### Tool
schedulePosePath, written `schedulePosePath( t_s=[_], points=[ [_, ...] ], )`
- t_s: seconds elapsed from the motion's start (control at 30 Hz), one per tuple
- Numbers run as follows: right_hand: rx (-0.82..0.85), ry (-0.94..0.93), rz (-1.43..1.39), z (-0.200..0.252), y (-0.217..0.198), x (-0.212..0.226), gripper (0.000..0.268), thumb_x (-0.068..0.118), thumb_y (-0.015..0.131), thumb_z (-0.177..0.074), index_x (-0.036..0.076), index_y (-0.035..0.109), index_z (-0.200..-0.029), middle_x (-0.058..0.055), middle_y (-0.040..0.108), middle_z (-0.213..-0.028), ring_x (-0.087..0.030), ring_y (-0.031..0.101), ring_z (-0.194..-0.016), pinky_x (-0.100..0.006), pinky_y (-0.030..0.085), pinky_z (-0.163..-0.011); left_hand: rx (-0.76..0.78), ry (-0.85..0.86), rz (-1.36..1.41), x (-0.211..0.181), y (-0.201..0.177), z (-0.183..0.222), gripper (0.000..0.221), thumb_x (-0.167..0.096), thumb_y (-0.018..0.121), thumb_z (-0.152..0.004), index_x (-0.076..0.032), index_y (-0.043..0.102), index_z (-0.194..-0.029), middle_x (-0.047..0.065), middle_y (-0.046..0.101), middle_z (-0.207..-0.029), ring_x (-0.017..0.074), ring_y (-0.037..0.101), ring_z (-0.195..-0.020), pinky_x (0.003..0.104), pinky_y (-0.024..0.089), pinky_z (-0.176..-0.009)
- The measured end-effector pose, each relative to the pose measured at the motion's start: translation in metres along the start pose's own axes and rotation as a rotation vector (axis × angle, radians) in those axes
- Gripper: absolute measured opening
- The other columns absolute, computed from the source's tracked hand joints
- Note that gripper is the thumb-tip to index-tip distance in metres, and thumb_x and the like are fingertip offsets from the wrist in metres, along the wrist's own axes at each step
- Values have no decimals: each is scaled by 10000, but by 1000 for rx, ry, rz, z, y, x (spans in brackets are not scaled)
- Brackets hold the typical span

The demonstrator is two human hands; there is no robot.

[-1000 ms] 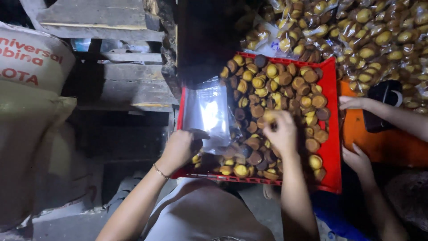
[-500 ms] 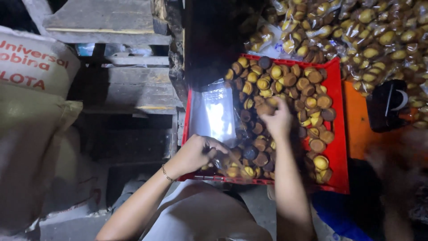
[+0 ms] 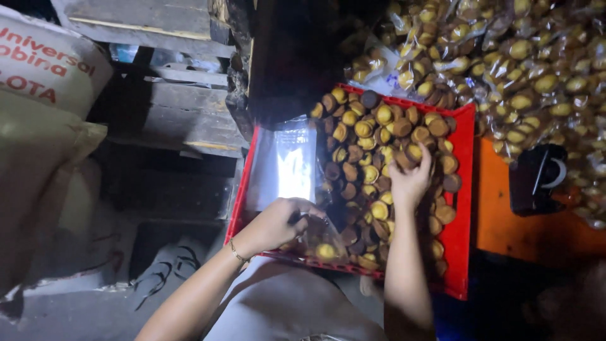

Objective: The person places small baked items one by one into clear plastic bags from a red tray.

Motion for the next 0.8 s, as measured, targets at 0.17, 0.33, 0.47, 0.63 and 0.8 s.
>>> schedulePosePath(
  t_s=[0.17, 0.33, 0.47, 0.63, 0.8],
  points=[
    [337, -297, -126, 42, 11, 23, 663, 126, 891, -701, 150, 629, -1310, -102, 604, -1218, -317, 651, -1108, -441, 578, -902, -58, -47, 7, 2, 21, -10, 276, -30, 612, -846, -32, 757, -1081, 245, 760, -922, 447, 736, -863, 496, 572, -793],
    [358, -912, 325, 47, 28, -18, 674, 115, 881, -656, 256, 689, -1288, -15, 613, -1289, -259, 694, -1124, -384, 647, -838, -87, -42, -2, 0, 40, -10, 253, -30, 614, -859, 10, 737, -1077, 268, 752, -923, 473, 731, -851, 507, 571, -769],
    [241, -1148, 432, 44, 40, -71, 503, 174, 734, -838, 371, 637, -1290, -13, 607, -1311, -302, 694, -741, -392, 617, -609, -143, -53, -29, 13, 49, -13, 248, -97, 623, -883, -4, 722, -1091, 274, 744, -943, 476, 719, -927, 519, 567, -816],
    [436, -963, 356, 31, 25, -8, 553, 140, 693, -909, 339, 525, -1397, -80, 485, -1386, -439, 701, -559, -485, 633, -440, -185, -64, -14, 9, 56, -9, 229, -129, 616, -920, -19, 730, -1086, 244, 756, -949, 445, 732, -950, 498, 574, -838],
    [414, -654, 242, 14, 38, -36, 612, 239, 911, -682, 46, 676, -1213, -202, 600, -1200, -433, 682, -1054, -501, 603, -861, -170, -82, -23, 16, 56, -14, 282, -112, 620, -900, -33, 724, -1150, 260, 746, -1026, 467, 700, -1030, 521, 553, -895]
  ],
)
Point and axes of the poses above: each hand's wrist, its own z-axis away from the middle knuckle, its own y-axis out of the palm, x = y × z, the point moved 1 cm from there along -z, towards the middle knuckle
